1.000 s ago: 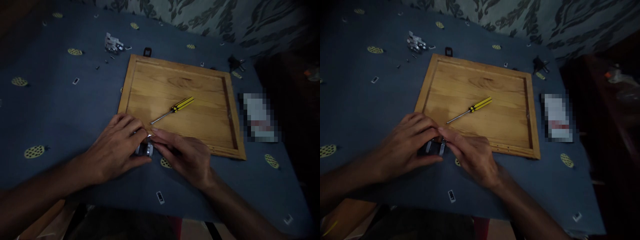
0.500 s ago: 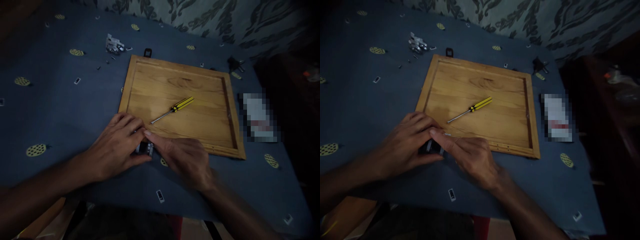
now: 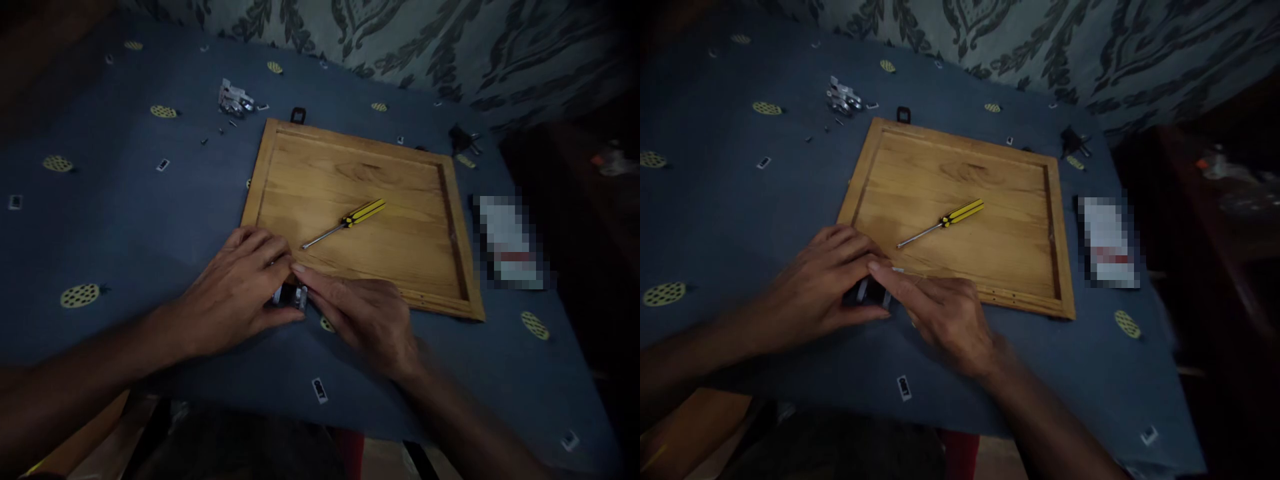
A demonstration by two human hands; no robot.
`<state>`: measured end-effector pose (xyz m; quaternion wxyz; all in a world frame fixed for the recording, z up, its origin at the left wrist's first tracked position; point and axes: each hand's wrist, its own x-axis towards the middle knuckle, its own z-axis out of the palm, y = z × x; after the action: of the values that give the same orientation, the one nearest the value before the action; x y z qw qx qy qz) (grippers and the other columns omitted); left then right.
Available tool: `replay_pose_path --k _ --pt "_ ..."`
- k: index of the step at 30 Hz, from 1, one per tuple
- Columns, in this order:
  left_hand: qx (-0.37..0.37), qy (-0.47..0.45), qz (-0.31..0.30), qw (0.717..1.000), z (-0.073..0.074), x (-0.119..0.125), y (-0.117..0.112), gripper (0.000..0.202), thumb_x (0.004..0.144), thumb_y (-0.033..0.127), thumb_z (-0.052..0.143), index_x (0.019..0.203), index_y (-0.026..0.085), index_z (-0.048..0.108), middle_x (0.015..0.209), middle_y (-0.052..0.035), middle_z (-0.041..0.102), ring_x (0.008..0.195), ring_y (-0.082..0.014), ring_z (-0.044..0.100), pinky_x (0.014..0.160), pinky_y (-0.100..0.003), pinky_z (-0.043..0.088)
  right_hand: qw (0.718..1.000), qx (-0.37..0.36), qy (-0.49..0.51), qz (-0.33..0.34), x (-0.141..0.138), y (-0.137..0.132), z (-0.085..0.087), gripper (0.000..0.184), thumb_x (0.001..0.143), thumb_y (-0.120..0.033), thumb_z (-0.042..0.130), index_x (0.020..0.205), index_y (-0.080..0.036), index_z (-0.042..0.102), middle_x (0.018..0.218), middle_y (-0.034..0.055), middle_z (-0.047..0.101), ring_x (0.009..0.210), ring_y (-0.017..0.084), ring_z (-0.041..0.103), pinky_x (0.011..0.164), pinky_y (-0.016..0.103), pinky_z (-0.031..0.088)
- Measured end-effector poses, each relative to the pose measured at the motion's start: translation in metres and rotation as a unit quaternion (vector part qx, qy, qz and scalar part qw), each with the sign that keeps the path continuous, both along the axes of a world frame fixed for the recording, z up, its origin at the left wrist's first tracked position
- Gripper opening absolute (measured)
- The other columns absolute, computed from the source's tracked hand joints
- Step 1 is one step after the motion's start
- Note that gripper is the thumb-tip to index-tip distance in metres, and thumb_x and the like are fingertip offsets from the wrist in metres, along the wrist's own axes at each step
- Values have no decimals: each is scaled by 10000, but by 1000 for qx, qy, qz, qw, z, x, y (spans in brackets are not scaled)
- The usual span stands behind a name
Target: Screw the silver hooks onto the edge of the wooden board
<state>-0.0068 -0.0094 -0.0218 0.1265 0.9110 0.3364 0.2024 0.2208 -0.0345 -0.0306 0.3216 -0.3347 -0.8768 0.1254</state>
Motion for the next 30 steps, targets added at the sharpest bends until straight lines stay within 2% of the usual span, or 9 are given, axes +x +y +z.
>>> replay_pose_path --k 4,8,12,15,17,19,24,30 --pt "5 7 4 1000 1 1 0 368 891 466 806 1020 154 659 1042 -73 668 1021 -278 595 947 -442 463 999 -3 29 -14 -1 1 -1 417 986 -44 638 1368 -212 640 1184 21 825 942 116 818 874 171 645" --pt "-1 11 5 1000 2 1 0 347 900 461 796 1014 163 660 1024 -64 662 1011 -276 592 930 -441 466 998 -28 61 -14 0 0 -1 456 951 -41 686 1368 -222 645 1262 31 799 1024 140 808 943 212 644" --pt "-3 14 3 1000 3 1 0 341 906 469 787 1014 170 664 1010 -54 660 1000 -268 592 926 -436 466 996 -48 78 -20 1 0 2 455 950 -44 685 1358 -244 653 1231 32 807 983 140 808 903 235 654" --pt "-6 16 2 1000 3 0 0 338 897 448 804 1028 169 666 1012 -50 656 1002 -263 593 917 -424 462 996 -48 75 -32 3 1 5 295 975 -81 662 1245 -196 691 1074 58 817 884 140 790 799 230 640" --pt "-7 19 0 1000 3 0 0 335 892 430 814 1035 166 667 1027 -52 658 1013 -263 593 913 -419 460 997 -48 56 -34 6 4 6 146 993 -113 646 1116 -156 711 908 59 783 777 136 754 697 223 606" --pt "-4 18 0 1000 3 0 1 335 893 429 813 1041 166 668 1036 -53 664 1016 -265 594 917 -424 459 998 -50 28 -21 10 6 7 77 1005 -140 638 1012 -138 714 798 44 728 689 126 711 612 222 554" --pt "7 18 1 1000 3 0 1 351 912 466 781 1040 156 680 1011 -63 671 989 -276 598 903 -443 462 998 -33 -14 48 17 7 8 139 1030 -154 602 983 -140 733 797 28 712 653 115 675 582 234 496" --pt "0 20 6 1000 4 1 1 320 916 442 775 1030 155 692 1006 -71 677 993 -288 610 891 -448 459 997 -30 -36 65 14 5 11 214 1053 -144 551 936 -138 731 794 6 712 574 86 589 518 251 395"
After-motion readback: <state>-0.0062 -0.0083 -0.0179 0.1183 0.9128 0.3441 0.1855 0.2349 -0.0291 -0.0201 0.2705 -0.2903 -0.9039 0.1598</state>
